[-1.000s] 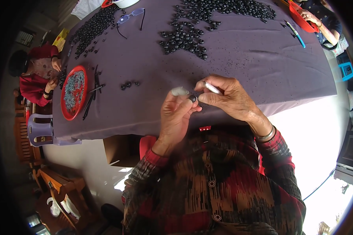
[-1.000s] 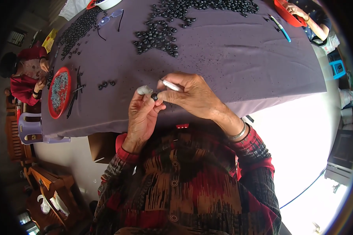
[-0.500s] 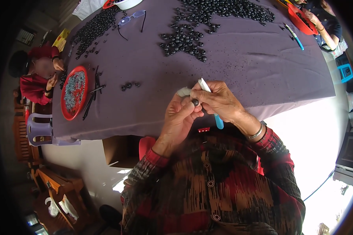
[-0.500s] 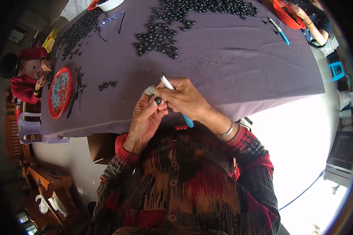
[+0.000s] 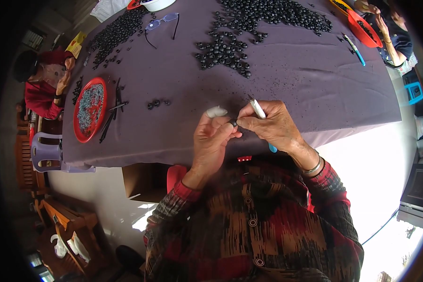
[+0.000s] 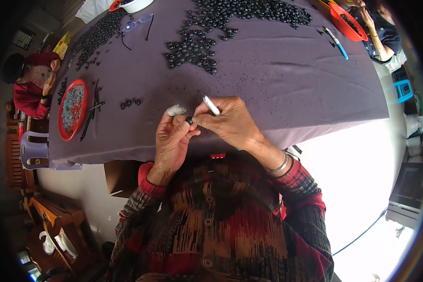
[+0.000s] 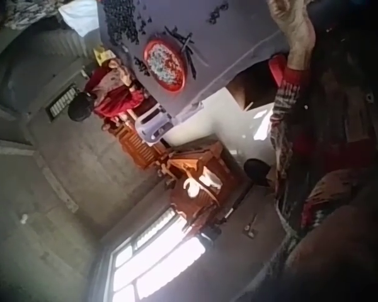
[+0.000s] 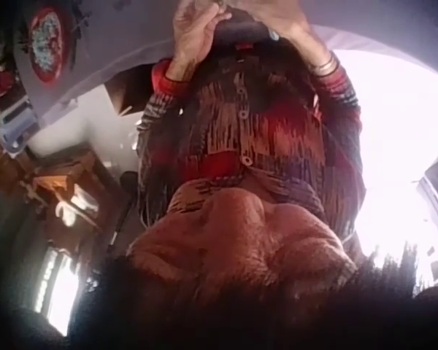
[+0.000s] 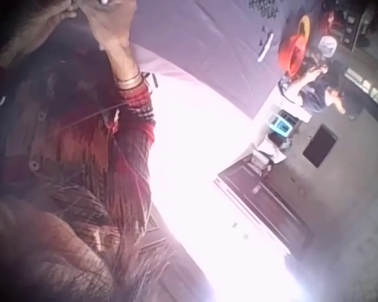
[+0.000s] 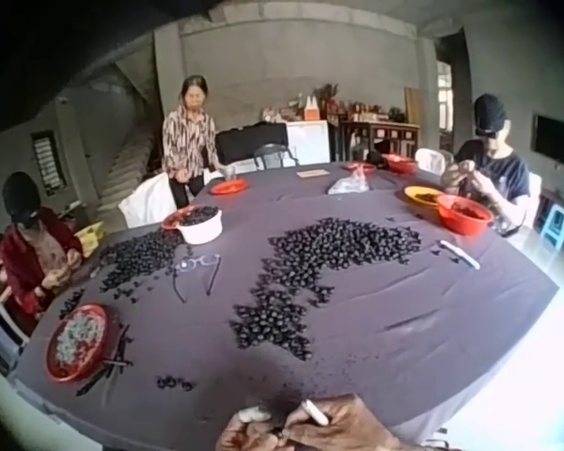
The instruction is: The person trims small black plastic components one at a time by scraping them with a small handheld blade.
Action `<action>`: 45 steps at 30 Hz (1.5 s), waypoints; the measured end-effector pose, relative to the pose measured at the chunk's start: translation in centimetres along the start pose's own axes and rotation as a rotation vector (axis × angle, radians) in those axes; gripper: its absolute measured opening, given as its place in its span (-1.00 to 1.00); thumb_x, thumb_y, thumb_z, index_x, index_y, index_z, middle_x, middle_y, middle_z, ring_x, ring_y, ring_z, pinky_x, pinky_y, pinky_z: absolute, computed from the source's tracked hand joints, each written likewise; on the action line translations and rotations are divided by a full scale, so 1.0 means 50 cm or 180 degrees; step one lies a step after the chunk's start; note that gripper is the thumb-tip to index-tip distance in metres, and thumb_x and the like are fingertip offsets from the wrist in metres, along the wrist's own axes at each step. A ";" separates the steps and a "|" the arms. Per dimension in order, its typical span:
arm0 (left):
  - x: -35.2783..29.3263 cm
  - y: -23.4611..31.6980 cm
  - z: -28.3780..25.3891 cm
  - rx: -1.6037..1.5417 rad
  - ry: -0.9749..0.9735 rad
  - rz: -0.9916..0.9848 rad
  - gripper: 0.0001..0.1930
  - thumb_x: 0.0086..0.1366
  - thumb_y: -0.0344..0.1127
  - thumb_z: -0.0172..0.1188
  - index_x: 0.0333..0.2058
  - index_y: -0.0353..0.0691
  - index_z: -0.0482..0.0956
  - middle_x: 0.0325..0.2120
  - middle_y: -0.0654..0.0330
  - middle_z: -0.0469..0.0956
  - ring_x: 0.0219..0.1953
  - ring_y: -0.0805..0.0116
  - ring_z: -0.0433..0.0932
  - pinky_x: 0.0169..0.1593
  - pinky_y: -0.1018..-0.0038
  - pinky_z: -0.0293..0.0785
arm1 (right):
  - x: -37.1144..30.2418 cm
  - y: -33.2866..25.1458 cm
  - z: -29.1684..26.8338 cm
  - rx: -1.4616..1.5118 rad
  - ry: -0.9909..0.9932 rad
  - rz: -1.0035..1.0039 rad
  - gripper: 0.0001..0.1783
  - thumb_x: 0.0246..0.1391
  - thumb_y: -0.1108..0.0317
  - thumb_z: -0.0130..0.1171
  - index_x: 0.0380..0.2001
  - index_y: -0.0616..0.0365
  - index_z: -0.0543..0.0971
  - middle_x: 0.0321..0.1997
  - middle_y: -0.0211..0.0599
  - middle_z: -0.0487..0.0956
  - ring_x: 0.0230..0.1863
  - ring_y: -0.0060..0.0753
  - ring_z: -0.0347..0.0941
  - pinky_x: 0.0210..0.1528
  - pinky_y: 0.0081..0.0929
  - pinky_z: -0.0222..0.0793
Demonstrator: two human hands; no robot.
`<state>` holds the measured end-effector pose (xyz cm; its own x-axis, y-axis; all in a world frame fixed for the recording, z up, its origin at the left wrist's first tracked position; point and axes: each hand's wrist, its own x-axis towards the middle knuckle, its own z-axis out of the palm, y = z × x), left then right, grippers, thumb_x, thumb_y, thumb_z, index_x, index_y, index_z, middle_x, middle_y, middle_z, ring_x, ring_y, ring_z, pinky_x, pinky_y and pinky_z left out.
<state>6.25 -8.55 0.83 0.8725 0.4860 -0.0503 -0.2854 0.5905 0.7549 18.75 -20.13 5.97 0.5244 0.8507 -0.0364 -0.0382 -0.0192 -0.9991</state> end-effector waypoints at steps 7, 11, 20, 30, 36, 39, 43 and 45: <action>-0.005 -0.004 -0.003 0.0132 0.0062 0.0085 -0.69 0.21 -0.58 0.10 -0.08 -0.22 0.37 -0.36 0.27 0.55 -0.31 0.47 0.55 -0.18 0.40 0.56 | -0.001 0.008 0.005 0.0142 -0.0024 0.0178 -0.95 0.02 0.46 0.23 -0.42 0.22 0.60 -0.64 -0.59 0.43 -0.67 -0.84 0.18 -0.69 -0.78 0.02; 0.001 -0.008 -0.004 0.0099 0.0006 0.0096 -0.70 0.21 -0.57 0.10 -0.08 -0.22 0.37 -0.38 0.27 0.56 -0.32 0.47 0.55 -0.18 0.40 0.56 | 0.002 0.004 0.002 0.0327 -0.0061 0.0444 -0.96 0.03 0.48 0.20 -0.42 0.22 0.59 -0.63 -0.56 0.45 -0.68 -0.84 0.16 -0.70 -0.77 -0.01; 0.018 -0.002 -0.003 -0.0087 0.0131 0.0070 -0.74 0.22 -0.56 0.10 -0.11 -0.26 0.36 -0.42 0.25 0.50 -0.34 0.45 0.54 -0.18 0.41 0.57 | 0.017 -0.011 0.006 0.0127 0.0073 0.0534 -0.94 0.06 0.48 0.14 -0.39 0.24 0.57 -0.65 -0.56 0.40 -0.70 -0.83 0.14 -0.71 -0.75 -0.02; -0.011 -0.012 -0.011 0.0245 0.0111 0.0250 -0.73 0.20 -0.55 0.14 -0.10 -0.28 0.43 -0.37 0.22 0.51 -0.34 0.46 0.51 -0.20 0.44 0.55 | -0.004 -0.006 0.016 0.0707 -0.0025 0.0756 -0.95 0.06 0.50 0.15 -0.43 0.25 0.55 -0.69 -0.61 0.32 -0.73 -0.83 0.10 -0.73 -0.72 -0.07; -0.010 0.001 0.006 0.0206 0.0121 0.0227 -0.78 0.25 -0.50 0.12 -0.11 -0.30 0.49 -0.34 0.25 0.50 -0.35 0.49 0.49 -0.21 0.48 0.52 | 0.007 0.009 0.016 0.0809 -0.0076 0.0591 -0.96 0.04 0.54 0.12 -0.40 0.25 0.53 -0.69 -0.60 0.30 -0.74 -0.82 0.07 -0.74 -0.71 -0.12; -0.008 0.029 -0.008 0.0992 0.0173 0.0509 -0.77 0.28 -0.50 0.05 -0.08 -0.34 0.49 -0.35 0.27 0.45 -0.36 0.53 0.46 -0.25 0.53 0.50 | 0.005 -0.001 0.012 0.1004 -0.0093 0.0721 -0.92 0.02 0.57 0.07 -0.37 0.27 0.52 -0.66 -0.53 0.34 -0.76 -0.78 0.09 -0.75 -0.70 -0.10; 0.012 0.096 -0.056 0.3035 0.0388 0.1289 -0.83 0.29 -0.49 0.02 -0.18 -0.34 0.52 -0.33 0.29 0.37 -0.36 0.56 0.39 -0.29 0.62 0.46 | 0.005 -0.009 -0.038 0.1133 0.0059 0.0859 -0.89 0.00 0.55 0.00 -0.38 0.25 0.50 -0.62 -0.43 0.38 -0.79 -0.74 0.09 -0.77 -0.69 -0.07; 0.030 0.114 -0.106 0.4149 0.0540 0.2045 -0.87 0.22 -0.48 0.09 -0.25 -0.33 0.52 -0.40 0.14 0.41 -0.39 0.34 0.45 -0.31 0.51 0.43 | 0.006 -0.028 -0.067 0.0564 0.0112 0.0781 -0.90 0.03 0.47 0.02 -0.39 0.23 0.51 -0.64 -0.46 0.39 -0.77 -0.74 0.15 -0.76 -0.70 -0.01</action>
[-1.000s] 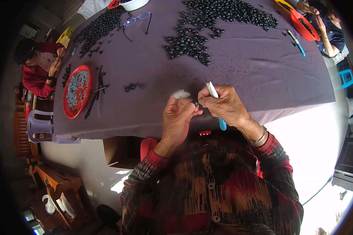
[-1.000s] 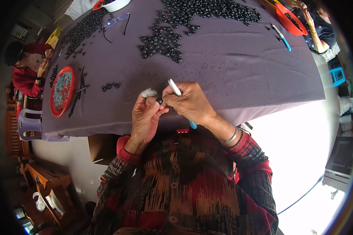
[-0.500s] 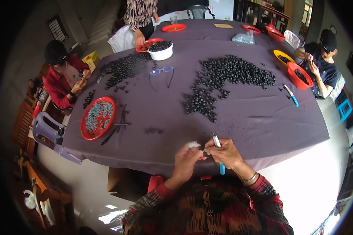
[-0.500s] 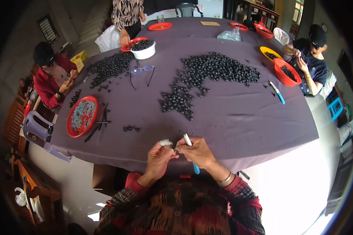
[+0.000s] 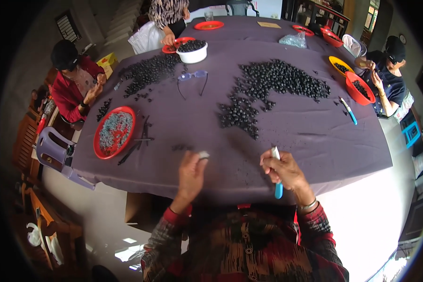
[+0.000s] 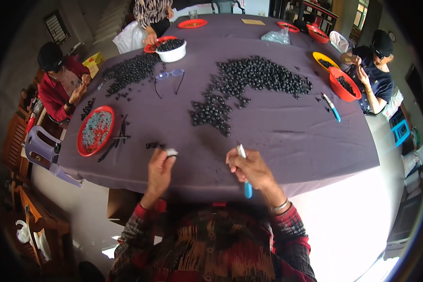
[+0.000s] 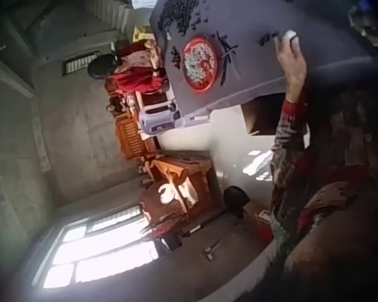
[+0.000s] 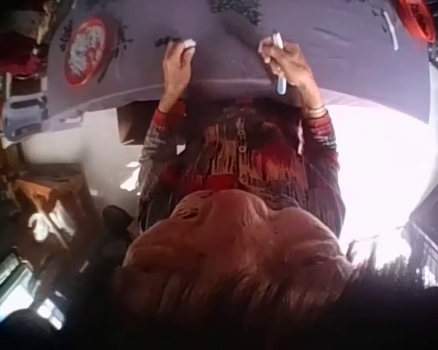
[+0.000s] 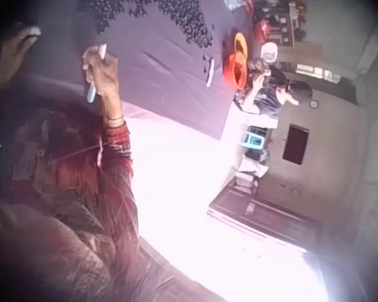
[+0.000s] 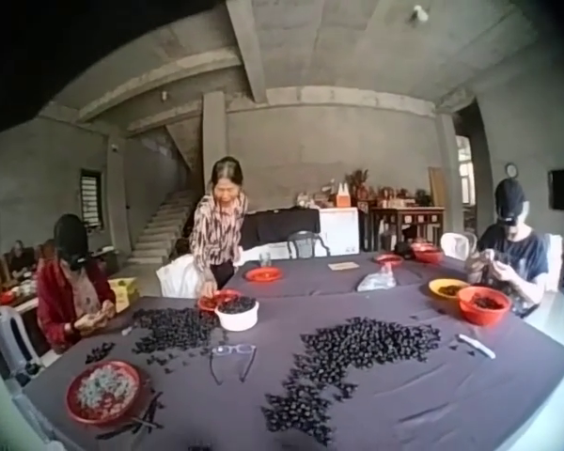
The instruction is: The person trims small black plastic components one at a time by scraping them with a small handheld blade.
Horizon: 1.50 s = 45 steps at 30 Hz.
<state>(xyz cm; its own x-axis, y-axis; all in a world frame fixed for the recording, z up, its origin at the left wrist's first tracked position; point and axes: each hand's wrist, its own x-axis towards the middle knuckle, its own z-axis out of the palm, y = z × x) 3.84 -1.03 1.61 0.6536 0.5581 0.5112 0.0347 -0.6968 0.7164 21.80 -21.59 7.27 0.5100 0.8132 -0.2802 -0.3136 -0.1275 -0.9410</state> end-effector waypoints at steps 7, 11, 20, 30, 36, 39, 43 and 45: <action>0.015 -0.091 -0.077 0.0669 0.0056 -0.0106 -0.86 0.08 -0.53 0.19 -0.33 -0.32 0.54 -0.46 0.09 0.42 -0.42 0.18 0.46 -0.32 0.43 0.37 | 0.063 -0.036 -0.072 -0.2381 0.0625 -0.1346 -0.82 0.02 0.34 0.11 -0.50 0.24 0.55 -0.64 -0.44 0.49 -0.61 -0.67 0.36 -0.56 -0.61 0.27; 0.041 -0.115 -0.076 0.0856 0.0091 -0.0286 -0.81 0.05 -0.55 0.23 -0.29 -0.30 0.56 -0.48 0.16 0.40 -0.45 0.29 0.44 -0.33 0.48 0.35 | 0.138 -0.050 -0.083 -0.2900 0.1043 -0.0781 -0.81 -0.06 0.30 0.19 -0.53 0.24 0.57 -0.62 -0.35 0.54 -0.55 -0.60 0.41 -0.43 -0.52 0.35; 0.029 -0.116 -0.078 0.0539 0.0460 -0.0517 -0.81 0.06 -0.51 0.29 -0.31 -0.34 0.54 -0.52 0.30 0.33 -0.48 0.54 0.31 -0.39 0.61 0.28 | 0.205 -0.001 -0.048 -0.3421 0.0843 -0.0864 -0.72 -0.19 0.22 0.31 -0.45 0.20 0.57 -0.54 -0.15 0.56 -0.45 -0.21 0.53 -0.33 -0.37 0.41; 0.014 0.084 0.039 -0.2325 -0.0491 -0.1813 -0.81 0.29 -0.39 0.11 -0.14 -0.26 0.54 -0.37 0.28 0.56 -0.33 0.57 0.48 -0.34 0.65 0.38 | 0.105 -0.026 0.034 -0.2155 0.0330 -0.1695 -0.80 -0.17 0.50 0.34 -0.41 0.24 0.55 -0.49 -0.42 0.52 -0.44 -0.66 0.37 -0.36 -0.62 0.36; 0.009 0.135 0.084 -0.4093 -0.0970 -0.1930 -0.79 0.35 -0.30 0.02 -0.09 -0.20 0.47 -0.20 0.30 0.51 -0.20 0.54 0.49 -0.21 0.54 0.43 | 0.039 0.001 0.058 -0.1578 -0.0062 -0.2239 -0.77 -0.20 0.54 0.37 -0.39 0.21 0.57 -0.41 -0.43 0.50 -0.35 -0.60 0.40 -0.28 -0.60 0.35; 0.000 0.141 0.085 -0.4098 -0.1048 -0.2014 -0.81 0.35 -0.31 0.03 -0.11 -0.19 0.47 -0.23 0.31 0.51 -0.23 0.55 0.48 -0.21 0.54 0.43 | 0.028 0.014 0.057 -0.1486 -0.0047 -0.2637 -0.75 -0.22 0.52 0.40 -0.38 0.20 0.57 -0.37 -0.40 0.50 -0.36 -0.57 0.41 -0.28 -0.58 0.36; -0.016 0.132 0.088 -0.4562 -0.1079 -0.1894 -0.82 0.33 -0.33 0.05 -0.12 -0.21 0.45 -0.25 0.31 0.51 -0.27 0.54 0.47 -0.21 0.55 0.42 | 0.014 0.013 0.062 -0.1281 -0.0367 -0.2333 -0.73 -0.20 0.53 0.38 -0.34 0.20 0.58 -0.35 -0.38 0.49 -0.35 -0.53 0.43 -0.29 -0.54 0.38; -0.014 0.129 0.086 -0.4508 -0.1133 -0.1833 -0.82 0.32 -0.37 0.06 -0.12 -0.19 0.46 -0.24 0.30 0.53 -0.25 0.53 0.47 -0.21 0.55 0.42 | 0.008 0.011 0.062 -0.0987 -0.0556 -0.2033 -0.72 -0.19 0.54 0.37 -0.32 0.20 0.58 -0.35 -0.37 0.49 -0.35 -0.51 0.43 -0.30 -0.53 0.38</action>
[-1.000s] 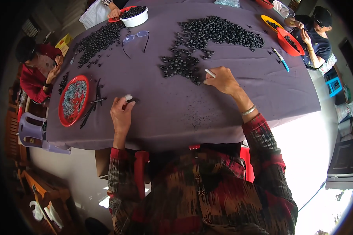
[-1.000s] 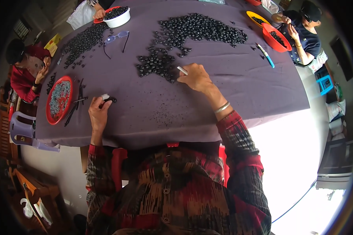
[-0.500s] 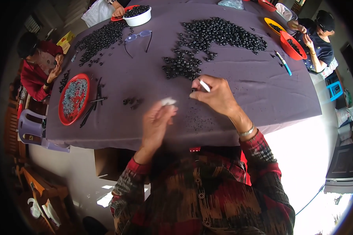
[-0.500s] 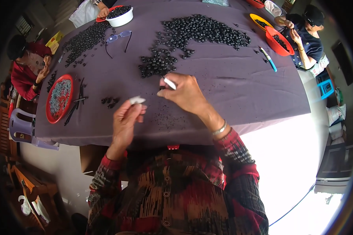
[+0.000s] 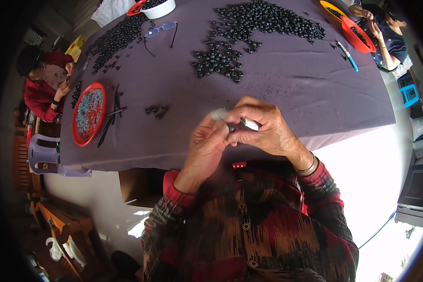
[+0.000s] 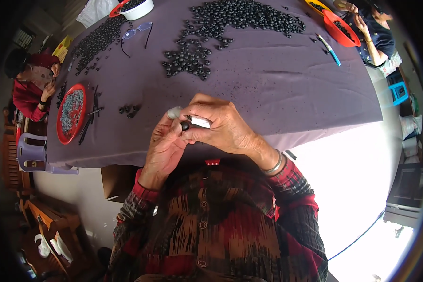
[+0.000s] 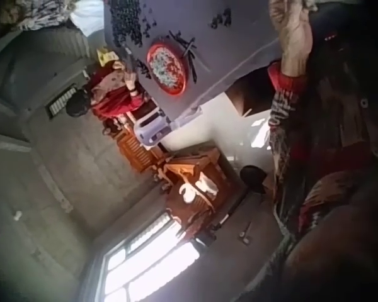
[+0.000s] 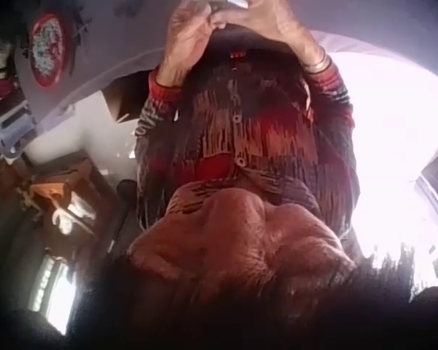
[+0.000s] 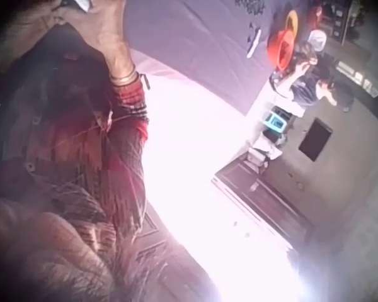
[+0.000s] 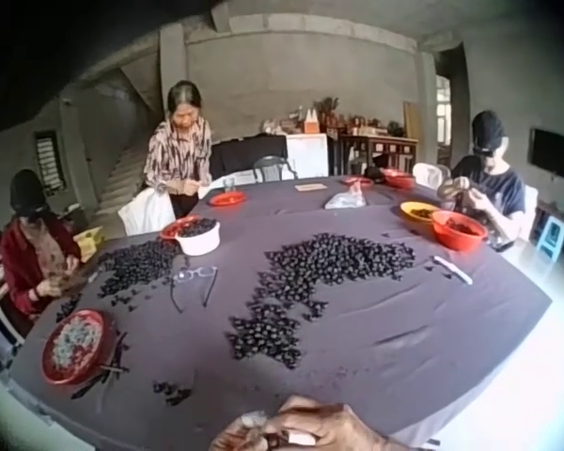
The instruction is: The person trims small black plastic components one at a time by scraping them with a small handheld blade.
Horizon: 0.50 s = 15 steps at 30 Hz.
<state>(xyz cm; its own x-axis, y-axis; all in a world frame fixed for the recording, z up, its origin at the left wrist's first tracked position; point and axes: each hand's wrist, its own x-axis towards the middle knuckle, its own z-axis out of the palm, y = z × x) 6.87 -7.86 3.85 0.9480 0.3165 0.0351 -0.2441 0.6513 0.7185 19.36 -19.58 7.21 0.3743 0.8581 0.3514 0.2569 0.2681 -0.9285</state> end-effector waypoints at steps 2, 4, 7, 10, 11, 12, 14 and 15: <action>-0.001 0.002 0.002 0.0073 -0.0057 0.0011 -0.82 0.30 -0.40 0.07 -0.12 -0.17 0.47 -0.23 0.29 0.54 -0.23 0.52 0.48 -0.21 0.55 0.42 | -0.003 -0.002 -0.002 0.0180 -0.0167 -0.0029 -0.71 -0.19 0.55 0.35 -0.29 0.21 0.59 -0.37 -0.36 0.49 -0.35 -0.49 0.45 -0.33 -0.54 0.39; -0.001 0.003 0.004 0.0145 -0.0036 -0.0032 -0.79 0.29 -0.43 0.08 -0.10 -0.18 0.46 -0.24 0.28 0.54 -0.23 0.53 0.48 -0.22 0.55 0.42 | -0.005 0.006 -0.006 -0.0153 -0.0089 -0.0192 -0.71 -0.20 0.55 0.35 -0.29 0.21 0.60 -0.38 -0.36 0.48 -0.36 -0.50 0.45 -0.33 -0.54 0.38; -0.004 0.000 0.005 0.0320 0.0210 -0.0129 -0.81 0.28 -0.45 0.07 -0.12 -0.19 0.47 -0.24 0.27 0.54 -0.24 0.54 0.48 -0.23 0.55 0.42 | -0.008 0.009 -0.006 -0.0646 0.0015 -0.0398 -0.72 -0.21 0.56 0.36 -0.31 0.21 0.60 -0.40 -0.38 0.48 -0.38 -0.50 0.45 -0.35 -0.55 0.38; -0.011 -0.009 -0.010 0.0110 0.0059 -0.0183 -0.82 0.27 -0.47 0.06 -0.15 -0.18 0.49 -0.23 0.26 0.54 -0.27 0.55 0.48 -0.23 0.55 0.42 | -0.008 0.000 -0.003 -0.0773 -0.0003 -0.0408 -0.74 -0.20 0.55 0.36 -0.34 0.22 0.60 -0.41 -0.40 0.48 -0.39 -0.52 0.45 -0.36 -0.55 0.38; -0.012 -0.010 -0.012 0.0111 0.0068 -0.0193 -0.82 0.27 -0.47 0.06 -0.15 -0.18 0.49 -0.23 0.26 0.54 -0.27 0.55 0.48 -0.23 0.55 0.42 | -0.009 -0.002 -0.001 -0.0750 -0.0054 -0.0393 -0.75 -0.19 0.54 0.36 -0.35 0.22 0.60 -0.41 -0.41 0.48 -0.39 -0.53 0.45 -0.37 -0.56 0.39; -0.011 -0.009 -0.011 0.0027 0.0006 -0.0203 -0.84 0.27 -0.47 0.06 -0.17 -0.19 0.49 -0.24 0.26 0.54 -0.29 0.54 0.48 -0.23 0.55 0.42 | -0.010 -0.001 -0.002 -0.0743 -0.0050 -0.0382 -0.75 -0.19 0.54 0.36 -0.35 0.22 0.60 -0.41 -0.41 0.48 -0.39 -0.53 0.45 -0.37 -0.56 0.39; -0.010 -0.006 -0.008 -0.0058 -0.0049 -0.0224 -0.85 0.27 -0.47 0.06 -0.19 -0.19 0.49 -0.25 0.26 0.54 -0.31 0.54 0.48 -0.23 0.55 0.42 | -0.009 0.002 -0.004 -0.0360 -0.0178 -0.0181 -0.80 -0.15 0.52 0.35 -0.37 0.25 0.59 -0.42 -0.39 0.48 -0.42 -0.53 0.46 -0.38 -0.57 0.41; -0.009 -0.004 -0.004 -0.0077 -0.0060 -0.0298 -0.87 0.27 -0.46 0.07 -0.21 -0.20 0.49 -0.29 0.26 0.54 -0.32 0.54 0.48 -0.23 0.55 0.43 | -0.009 0.006 -0.007 -0.0356 -0.0172 -0.0168 -0.80 -0.15 0.52 0.35 -0.37 0.25 0.59 -0.42 -0.39 0.48 -0.42 -0.53 0.46 -0.38 -0.57 0.41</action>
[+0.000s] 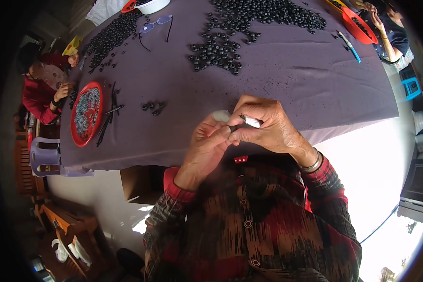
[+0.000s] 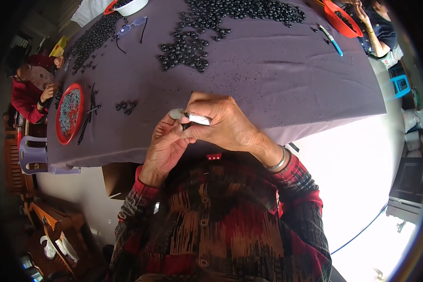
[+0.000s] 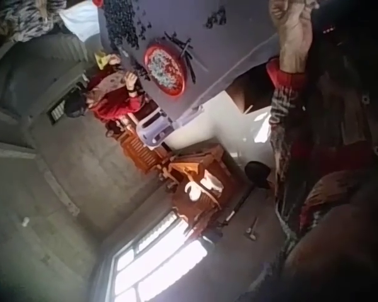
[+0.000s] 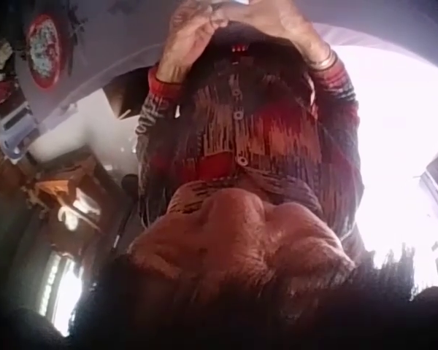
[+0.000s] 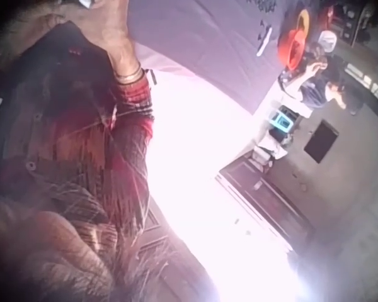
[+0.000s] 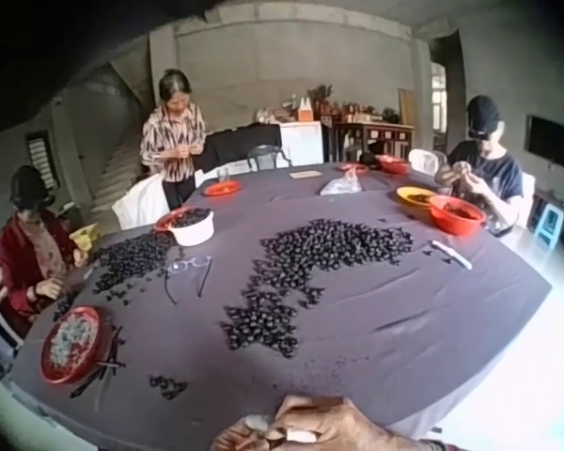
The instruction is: The person trims small black plastic components one at a time by scraping them with a small handheld blade.
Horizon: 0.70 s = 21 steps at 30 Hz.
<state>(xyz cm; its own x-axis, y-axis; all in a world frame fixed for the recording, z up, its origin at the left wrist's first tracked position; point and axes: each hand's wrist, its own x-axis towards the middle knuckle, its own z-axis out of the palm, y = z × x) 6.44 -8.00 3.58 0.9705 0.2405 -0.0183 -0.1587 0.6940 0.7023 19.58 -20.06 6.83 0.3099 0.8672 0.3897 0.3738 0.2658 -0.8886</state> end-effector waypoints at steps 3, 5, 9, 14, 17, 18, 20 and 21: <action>0.004 -0.004 -0.008 0.0003 -0.0079 -0.0110 -0.89 0.26 -0.44 0.09 -0.23 -0.22 0.48 -0.36 0.26 0.53 -0.33 0.53 0.47 -0.24 0.55 0.43 | -0.004 0.013 -0.006 0.0185 -0.0064 0.0022 -0.84 -0.08 0.50 0.32 -0.37 0.28 0.58 -0.42 -0.37 0.48 -0.44 -0.53 0.48 -0.38 -0.56 0.43; 0.006 -0.005 -0.008 0.0026 -0.0159 -0.0147 -0.90 0.26 -0.43 0.10 -0.24 -0.22 0.47 -0.39 0.26 0.53 -0.33 0.52 0.47 -0.24 0.55 0.43 | -0.006 0.015 -0.010 0.1105 -0.0193 0.0501 -0.85 -0.02 0.49 0.28 -0.35 0.31 0.58 -0.42 -0.34 0.47 -0.42 -0.50 0.50 -0.38 -0.53 0.44; 0.009 -0.011 -0.006 -0.0128 -0.0079 -0.0187 -0.90 0.26 -0.43 0.09 -0.23 -0.22 0.46 -0.43 0.24 0.51 -0.34 0.49 0.47 -0.25 0.52 0.45 | -0.004 0.013 -0.016 0.1444 -0.0213 0.0789 -0.90 0.06 0.49 0.21 -0.35 0.30 0.57 -0.45 -0.39 0.47 -0.42 -0.52 0.47 -0.36 -0.55 0.40; 0.005 -0.012 -0.020 -0.0376 0.0118 -0.0006 -0.92 0.30 -0.42 0.06 -0.25 -0.20 0.50 -0.41 0.26 0.50 -0.33 0.46 0.47 -0.24 0.50 0.46 | 0.000 -0.022 -0.046 -0.0781 0.0072 0.0623 -0.77 0.16 0.27 0.09 -0.29 0.25 0.47 -0.52 -0.34 0.42 -0.48 -0.46 0.33 -0.35 -0.54 0.29; 0.004 -0.018 -0.025 -0.0501 0.0133 0.0058 -0.89 0.32 -0.42 0.04 -0.22 -0.16 0.52 -0.38 0.27 0.51 -0.32 0.45 0.47 -0.23 0.49 0.47 | -0.018 -0.021 -0.035 -0.0717 -0.0154 0.0704 -0.72 0.21 0.18 -0.01 -0.22 0.20 0.39 -0.53 -0.28 0.38 -0.50 -0.40 0.31 -0.36 -0.48 0.30; 0.005 -0.019 -0.025 -0.0495 0.0125 0.0055 -0.89 0.32 -0.42 0.04 -0.22 -0.16 0.52 -0.38 0.27 0.51 -0.32 0.45 0.47 -0.23 0.49 0.47 | -0.027 -0.011 -0.022 -0.0642 -0.0045 0.0514 -0.75 0.19 0.24 0.03 -0.24 0.21 0.42 -0.51 -0.27 0.41 -0.51 -0.36 0.35 -0.37 -0.46 0.33; 0.006 -0.022 -0.027 -0.0625 0.0052 0.0072 -0.85 0.33 -0.43 0.03 -0.18 -0.13 0.54 -0.36 0.28 0.52 -0.30 0.47 0.48 -0.23 0.49 0.47 | -0.032 -0.004 -0.015 -0.0804 -0.0062 0.0244 -0.78 0.17 0.27 0.06 -0.25 0.22 0.45 -0.49 -0.26 0.44 -0.50 -0.33 0.39 -0.37 -0.45 0.35; 0.006 -0.023 -0.030 -0.0623 0.0048 0.0075 -0.85 0.33 -0.43 0.03 -0.18 -0.13 0.54 -0.36 0.28 0.52 -0.30 0.47 0.48 -0.23 0.49 0.47 | -0.032 -0.002 -0.013 -0.0961 -0.0095 -0.0022 -0.80 0.15 0.31 0.09 -0.25 0.23 0.47 -0.47 -0.25 0.46 -0.48 -0.30 0.43 -0.38 -0.45 0.37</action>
<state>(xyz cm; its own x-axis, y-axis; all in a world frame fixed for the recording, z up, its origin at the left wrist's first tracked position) 6.63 -7.70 1.70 0.9635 0.2674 -0.0152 -0.2151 0.8063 0.5510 19.64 -21.75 6.45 0.2822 0.8791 0.3842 0.6203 0.1383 -0.7721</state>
